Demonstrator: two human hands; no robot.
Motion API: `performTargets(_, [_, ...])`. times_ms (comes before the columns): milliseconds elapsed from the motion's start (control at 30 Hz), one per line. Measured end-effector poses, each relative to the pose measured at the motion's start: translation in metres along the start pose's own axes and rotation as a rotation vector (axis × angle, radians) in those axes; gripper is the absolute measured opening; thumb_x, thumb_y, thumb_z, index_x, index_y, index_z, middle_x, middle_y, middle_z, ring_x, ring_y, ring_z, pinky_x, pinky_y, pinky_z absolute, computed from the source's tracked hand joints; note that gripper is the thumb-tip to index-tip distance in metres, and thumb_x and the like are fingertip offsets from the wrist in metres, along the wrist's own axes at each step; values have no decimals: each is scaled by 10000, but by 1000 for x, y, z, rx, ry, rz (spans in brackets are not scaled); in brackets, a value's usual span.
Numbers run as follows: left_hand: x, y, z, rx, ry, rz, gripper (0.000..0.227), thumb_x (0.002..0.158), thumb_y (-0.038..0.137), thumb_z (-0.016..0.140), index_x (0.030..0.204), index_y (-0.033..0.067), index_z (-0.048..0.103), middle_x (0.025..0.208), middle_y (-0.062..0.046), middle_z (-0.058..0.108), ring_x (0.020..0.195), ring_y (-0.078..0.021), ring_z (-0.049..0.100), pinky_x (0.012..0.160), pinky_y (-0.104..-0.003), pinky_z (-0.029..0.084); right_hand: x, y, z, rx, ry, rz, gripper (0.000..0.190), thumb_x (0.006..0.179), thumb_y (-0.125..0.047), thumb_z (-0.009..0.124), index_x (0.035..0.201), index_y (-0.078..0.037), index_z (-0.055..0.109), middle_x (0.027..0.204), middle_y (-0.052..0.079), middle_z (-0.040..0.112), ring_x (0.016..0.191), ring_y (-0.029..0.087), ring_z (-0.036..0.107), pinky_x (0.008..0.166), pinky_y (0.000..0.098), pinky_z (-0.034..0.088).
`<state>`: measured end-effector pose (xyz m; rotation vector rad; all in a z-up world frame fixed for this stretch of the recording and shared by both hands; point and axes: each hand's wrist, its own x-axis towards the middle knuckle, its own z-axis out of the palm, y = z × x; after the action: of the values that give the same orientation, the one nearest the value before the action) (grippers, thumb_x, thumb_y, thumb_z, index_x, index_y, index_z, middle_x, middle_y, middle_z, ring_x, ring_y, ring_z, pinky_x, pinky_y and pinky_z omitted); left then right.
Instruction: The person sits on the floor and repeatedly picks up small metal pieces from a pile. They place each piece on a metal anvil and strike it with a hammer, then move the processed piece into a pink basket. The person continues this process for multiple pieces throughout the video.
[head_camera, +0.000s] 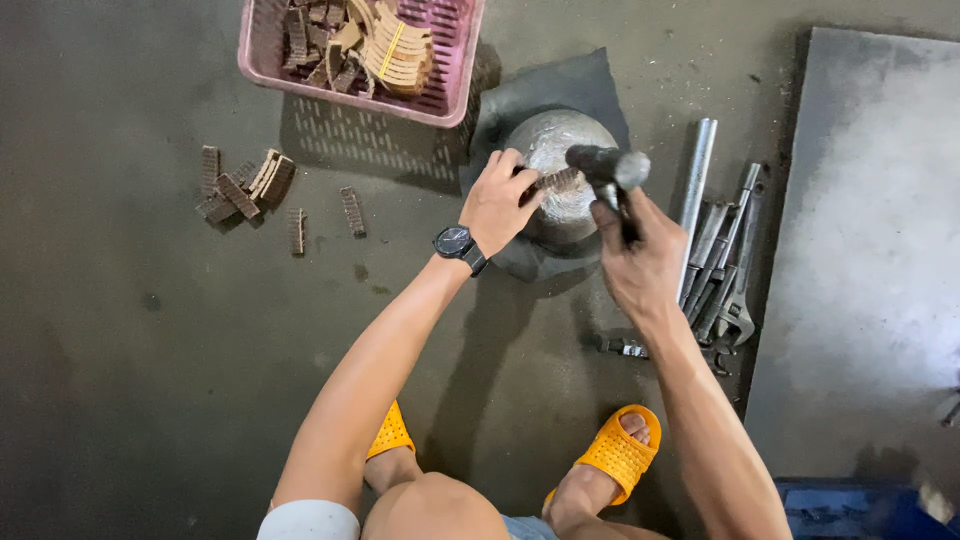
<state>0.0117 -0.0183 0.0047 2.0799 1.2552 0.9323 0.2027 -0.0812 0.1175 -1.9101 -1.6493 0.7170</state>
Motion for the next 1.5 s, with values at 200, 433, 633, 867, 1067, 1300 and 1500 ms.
performTargets(200, [3, -1, -1, 8, -14, 19, 215, 861, 140, 775, 1030, 29, 702, 1061, -138, 568, 1050, -339, 563, 919, -432, 523, 2, 36, 29, -131, 20, -351, 358, 1011, -127, 722, 1353, -39, 663, 925, 175, 718, 746, 233, 660, 674, 381, 535])
performTargets(433, [2, 0, -3, 30, -5, 3, 239, 838, 139, 777, 1018, 22, 671, 1036, -145, 581, 1035, -351, 581, 873, -439, 532, 5, -19, -1, -11, -75, 48, 433, 1006, -192, 659, 1419, -65, 639, 874, 139, 751, 565, 219, 607, 513, 396, 480])
performTargets(633, [12, -3, -1, 103, -82, 42, 215, 817, 110, 757, 979, 12, 653, 1012, -164, 592, 1033, -358, 582, 899, -450, 527, 14, 28, 17, -199, 45, -383, 397, 968, -154, 736, 1331, -13, 655, 864, 200, 681, 735, 338, 633, 670, 429, 503])
performTargets(867, [16, -3, -4, 110, -177, 16, 234, 810, 113, 745, 969, -11, 628, 1016, -188, 628, 1021, -376, 600, 908, -452, 522, 6, -11, 0, 86, 90, -251, 317, 1012, -122, 702, 1305, -25, 630, 919, 202, 690, 722, 352, 682, 660, 434, 513])
performTargets(1067, [21, 15, -15, 190, -267, -8, 271, 821, 146, 760, 983, -21, 621, 1050, -188, 612, 1055, -380, 589, 872, -454, 523, 10, 16, 10, -141, 3, -224, 473, 911, -86, 742, 1368, 1, 655, 845, 244, 686, 722, 377, 657, 671, 439, 513])
performTargets(1300, [34, 32, -20, 236, -167, 409, 450, 710, -24, 639, 1121, 145, 712, 1259, -87, 630, 1228, -344, 536, 946, -486, 481, 4, 25, 4, 297, 121, 114, 487, 1017, -172, 717, 1413, 62, 559, 1143, 158, 767, 979, 79, 639, 840, 275, 536])
performTargets(1500, [34, 11, -17, 297, -377, 185, 171, 852, 85, 701, 1021, 69, 684, 1135, -146, 588, 1183, -362, 529, 924, -517, 472, 1, 26, 6, 405, 98, 205, 524, 1003, -174, 674, 1445, 67, 526, 1230, 135, 723, 997, 76, 591, 850, 244, 513])
